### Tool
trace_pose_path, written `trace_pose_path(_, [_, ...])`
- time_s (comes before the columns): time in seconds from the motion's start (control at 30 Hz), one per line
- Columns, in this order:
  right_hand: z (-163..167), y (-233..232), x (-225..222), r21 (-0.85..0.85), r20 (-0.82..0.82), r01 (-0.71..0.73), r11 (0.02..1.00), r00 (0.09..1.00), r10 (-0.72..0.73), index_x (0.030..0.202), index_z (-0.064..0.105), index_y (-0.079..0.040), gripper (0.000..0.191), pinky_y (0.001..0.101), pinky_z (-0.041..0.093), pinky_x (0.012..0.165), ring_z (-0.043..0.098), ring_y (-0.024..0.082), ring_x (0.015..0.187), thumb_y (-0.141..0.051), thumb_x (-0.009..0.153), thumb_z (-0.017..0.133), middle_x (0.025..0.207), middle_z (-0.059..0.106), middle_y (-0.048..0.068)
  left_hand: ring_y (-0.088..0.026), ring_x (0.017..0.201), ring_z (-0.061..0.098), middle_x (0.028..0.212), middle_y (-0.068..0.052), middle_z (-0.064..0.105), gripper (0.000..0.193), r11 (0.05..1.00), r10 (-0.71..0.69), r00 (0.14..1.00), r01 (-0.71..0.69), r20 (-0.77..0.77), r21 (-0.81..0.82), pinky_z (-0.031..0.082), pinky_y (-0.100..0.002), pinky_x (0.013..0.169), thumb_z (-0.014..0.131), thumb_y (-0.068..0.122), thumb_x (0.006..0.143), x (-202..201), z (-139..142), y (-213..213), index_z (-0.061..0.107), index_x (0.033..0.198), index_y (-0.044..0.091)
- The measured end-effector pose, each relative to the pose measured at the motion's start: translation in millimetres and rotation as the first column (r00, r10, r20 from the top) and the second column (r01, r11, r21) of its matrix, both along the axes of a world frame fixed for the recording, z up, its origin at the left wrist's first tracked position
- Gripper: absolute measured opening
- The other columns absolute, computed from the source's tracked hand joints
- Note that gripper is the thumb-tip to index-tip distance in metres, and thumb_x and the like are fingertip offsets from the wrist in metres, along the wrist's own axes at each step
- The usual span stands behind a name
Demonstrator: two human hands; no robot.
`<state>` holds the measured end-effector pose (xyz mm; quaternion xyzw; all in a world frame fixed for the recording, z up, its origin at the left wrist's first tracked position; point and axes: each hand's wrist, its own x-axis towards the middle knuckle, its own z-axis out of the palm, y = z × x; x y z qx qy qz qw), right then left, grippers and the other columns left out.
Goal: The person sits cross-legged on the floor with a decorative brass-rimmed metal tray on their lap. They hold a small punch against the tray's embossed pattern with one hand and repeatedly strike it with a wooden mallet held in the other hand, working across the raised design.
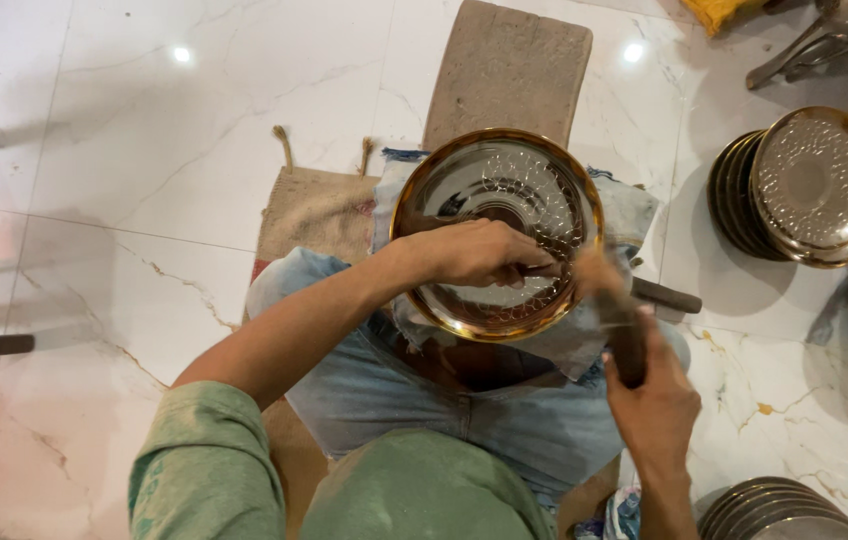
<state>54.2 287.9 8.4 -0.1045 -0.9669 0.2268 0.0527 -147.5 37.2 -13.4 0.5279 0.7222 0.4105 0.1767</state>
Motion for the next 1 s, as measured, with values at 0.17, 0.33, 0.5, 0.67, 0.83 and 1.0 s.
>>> trace_pose_path(0.17, [4.8,9.6,-14.5,0.241,0.122,-0.079,0.967,0.991,0.051,0.159,0.040,-0.024,0.083,0.0465,0.060,0.074,0.073,0.030,0.083,-0.013,0.086,0.077,0.114,0.072,0.013,-0.030,0.103,0.072,0.118,-0.010,0.074,0.055,0.989,0.140,0.985,-0.135,0.098,-0.057,0.055,-0.045,0.087,0.074,0.005,0.082,7.0,0.7,-5.6,0.063,0.135,0.010])
trace_pose_path(0.33, [39.5,20.2,-48.1,0.224,0.177,-0.196,0.955,0.971,0.158,0.160,0.035,-0.027,0.078,0.0462,0.061,0.076,0.072,0.030,0.083,-0.024,0.093,0.073,0.108,0.067,0.013,-0.032,0.104,0.071,0.112,-0.013,0.073,0.044,0.944,0.315,0.945,-0.321,0.085,0.074,0.055,-0.044,0.089,0.074,0.007,0.089,23.8,-3.5,-13.7,0.062,0.131,0.006])
trace_pose_path(0.5, [88.5,5.2,-97.7,0.193,0.186,-0.354,0.915,0.929,0.320,0.163,0.033,-0.026,0.090,0.0479,0.058,0.071,0.068,0.036,0.080,-0.024,0.084,0.077,0.099,0.065,0.016,-0.034,0.103,0.069,0.118,-0.016,0.068,0.049,0.817,0.537,0.828,-0.558,0.162,0.144,0.058,-0.042,0.085,0.058,-0.009,0.082,48.2,-6.1,-17.8,0.060,0.129,0.002])
trace_pose_path(0.67, [139.8,-31.8,-122.7,0.599,0.376,-0.605,0.524,0.791,0.483,0.157,0.035,-0.043,0.086,0.0424,0.060,0.061,0.073,0.027,0.077,-0.013,0.086,0.073,0.094,0.066,0.007,-0.037,0.092,0.070,0.105,-0.020,0.067,0.031,0.556,0.793,0.556,-0.828,0.250,0.078,0.055,-0.043,0.077,0.069,0.004,0.093,82.2,-8.6,-10.4,0.058,0.122,0.000])
trace_pose_path(0.83, [159.2,-68.8,-137.7,0.597,0.347,-0.669,0.443,0.713,0.610,0.161,0.032,-0.036,0.091,0.0416,0.061,0.065,0.072,0.029,0.075,-0.017,0.082,0.073,0.099,0.066,0.011,-0.039,0.087,0.068,0.098,-0.021,0.067,0.020,0.327,0.903,0.347,-0.938,0.252,0.119,0.053,-0.044,0.076,0.068,0.005,0.099,103.1,-12.0,0.9,0.053,0.109,-0.002])
trace_pose_path(1.0, [160.5,-70.9,-137.1,0.401,0.210,-0.675,0.620,0.726,0.654,0.160,0.033,-0.033,0.094,0.0464,0.059,0.062,0.071,0.034,0.075,-0.009,0.078,0.073,0.103,0.066,0.012,-0.038,0.083,0.066,0.095,-0.020,0.066,0.026,0.312,0.908,0.323,-0.946,0.266,0.082,0.053,-0.044,0.074,0.071,0.006,0.096,103.7,-13.0,1.7,0.054,0.112,-0.003])
